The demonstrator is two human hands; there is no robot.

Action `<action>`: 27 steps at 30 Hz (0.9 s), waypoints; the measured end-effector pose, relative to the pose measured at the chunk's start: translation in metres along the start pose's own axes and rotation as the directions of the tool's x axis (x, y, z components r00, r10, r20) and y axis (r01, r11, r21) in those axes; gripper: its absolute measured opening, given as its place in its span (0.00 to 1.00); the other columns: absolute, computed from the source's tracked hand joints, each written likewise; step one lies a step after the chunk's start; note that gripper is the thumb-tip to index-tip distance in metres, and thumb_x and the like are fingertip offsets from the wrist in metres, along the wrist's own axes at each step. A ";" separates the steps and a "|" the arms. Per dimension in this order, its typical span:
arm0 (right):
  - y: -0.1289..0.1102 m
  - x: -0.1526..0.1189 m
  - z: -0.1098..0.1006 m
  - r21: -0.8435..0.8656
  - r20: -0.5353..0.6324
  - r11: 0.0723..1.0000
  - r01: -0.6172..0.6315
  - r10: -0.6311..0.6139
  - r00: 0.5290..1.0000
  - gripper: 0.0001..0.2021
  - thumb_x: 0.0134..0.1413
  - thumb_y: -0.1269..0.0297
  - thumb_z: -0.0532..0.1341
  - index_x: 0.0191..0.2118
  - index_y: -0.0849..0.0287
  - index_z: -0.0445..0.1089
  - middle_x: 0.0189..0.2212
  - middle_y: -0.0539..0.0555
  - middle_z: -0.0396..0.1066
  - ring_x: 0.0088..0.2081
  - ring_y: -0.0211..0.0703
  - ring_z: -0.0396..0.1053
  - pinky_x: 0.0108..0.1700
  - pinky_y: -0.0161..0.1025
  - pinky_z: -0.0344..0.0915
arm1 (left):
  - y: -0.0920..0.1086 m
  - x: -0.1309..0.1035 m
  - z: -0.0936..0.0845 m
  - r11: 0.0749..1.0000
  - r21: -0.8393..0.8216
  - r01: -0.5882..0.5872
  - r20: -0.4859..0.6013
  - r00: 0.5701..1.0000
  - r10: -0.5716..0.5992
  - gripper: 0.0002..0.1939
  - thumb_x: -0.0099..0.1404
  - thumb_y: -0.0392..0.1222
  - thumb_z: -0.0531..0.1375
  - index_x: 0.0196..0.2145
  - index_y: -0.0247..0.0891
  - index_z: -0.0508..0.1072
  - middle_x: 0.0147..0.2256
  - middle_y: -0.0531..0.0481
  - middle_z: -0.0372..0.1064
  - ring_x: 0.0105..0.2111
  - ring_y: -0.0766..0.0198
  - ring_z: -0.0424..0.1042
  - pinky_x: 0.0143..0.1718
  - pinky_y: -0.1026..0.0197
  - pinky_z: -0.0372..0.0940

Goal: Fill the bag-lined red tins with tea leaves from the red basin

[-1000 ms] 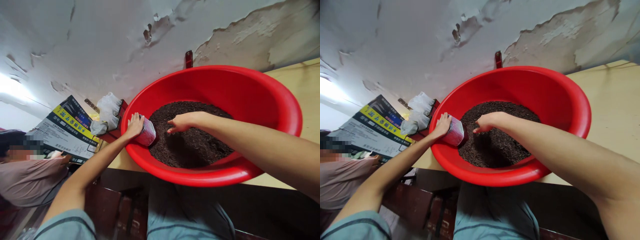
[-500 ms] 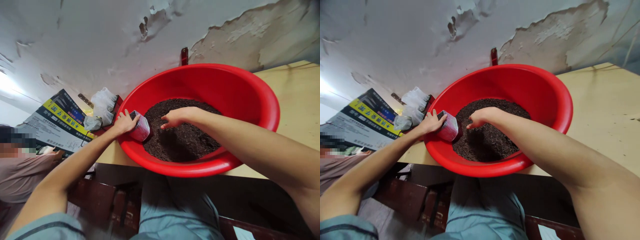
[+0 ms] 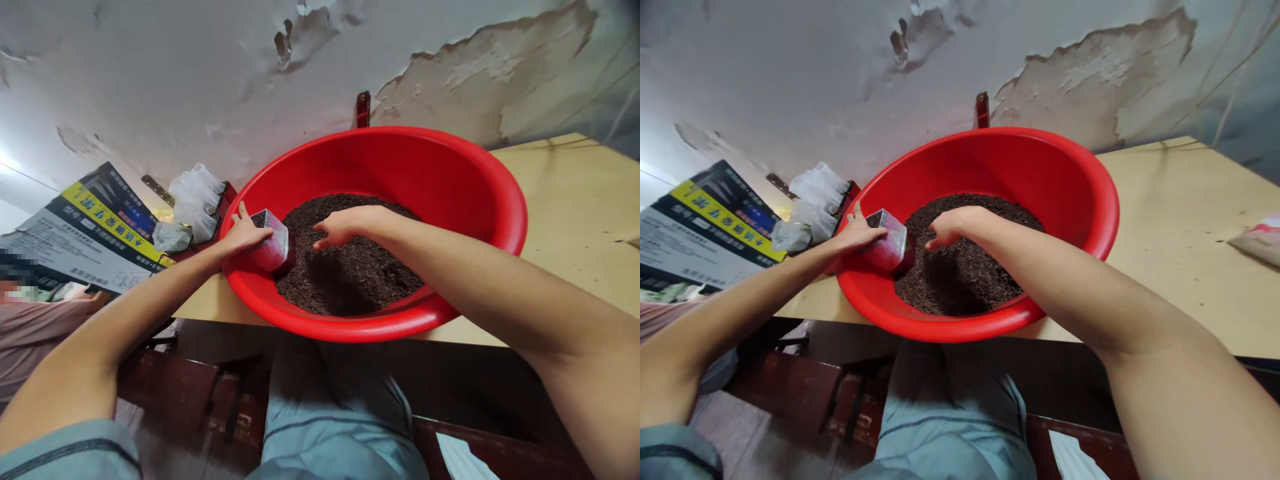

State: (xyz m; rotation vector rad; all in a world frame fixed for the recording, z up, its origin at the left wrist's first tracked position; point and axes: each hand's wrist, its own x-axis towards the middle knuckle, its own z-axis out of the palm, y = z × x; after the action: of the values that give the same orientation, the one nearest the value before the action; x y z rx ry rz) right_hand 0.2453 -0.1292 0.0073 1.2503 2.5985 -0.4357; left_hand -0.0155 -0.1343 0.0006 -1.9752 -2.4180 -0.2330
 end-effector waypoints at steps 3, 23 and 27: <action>0.010 0.000 -0.003 -0.049 -0.006 0.998 -0.050 0.050 0.999 0.36 0.65 0.46 0.59 0.70 0.66 0.60 0.65 0.66 0.65 0.64 0.62 0.65 0.64 0.51 0.63 | 0.012 0.001 -0.014 0.999 -0.031 0.011 0.041 0.999 -0.010 0.65 0.52 0.56 0.69 0.75 0.36 0.35 0.69 0.28 0.49 0.64 0.38 0.64 0.64 0.47 0.62; 0.068 0.006 0.004 0.786 0.121 0.587 -0.196 0.165 0.979 0.29 0.71 0.55 0.40 0.67 0.57 0.63 0.57 0.62 0.74 0.50 0.55 0.77 0.47 0.48 0.75 | 0.115 0.005 -0.027 0.675 -0.272 -0.686 0.138 0.667 0.732 0.62 0.58 0.58 0.67 0.75 0.36 0.35 0.68 0.33 0.51 0.64 0.33 0.61 0.65 0.42 0.57; 0.057 0.012 0.012 0.916 0.184 0.306 -0.259 0.253 0.950 0.21 0.70 0.55 0.48 0.51 0.60 0.73 0.39 0.62 0.80 0.34 0.47 0.75 0.39 0.42 0.74 | 0.099 0.009 -0.018 0.733 -0.523 -0.435 0.035 0.848 0.528 0.54 0.65 0.66 0.59 0.75 0.38 0.38 0.69 0.34 0.52 0.67 0.38 0.57 0.66 0.40 0.53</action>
State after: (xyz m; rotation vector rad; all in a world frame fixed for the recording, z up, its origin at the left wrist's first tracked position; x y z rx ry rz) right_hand 0.2835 -0.0912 -0.0174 1.8726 1.9264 -2.0717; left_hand 0.0774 -0.1086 0.0300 -2.8874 -1.9398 -0.7588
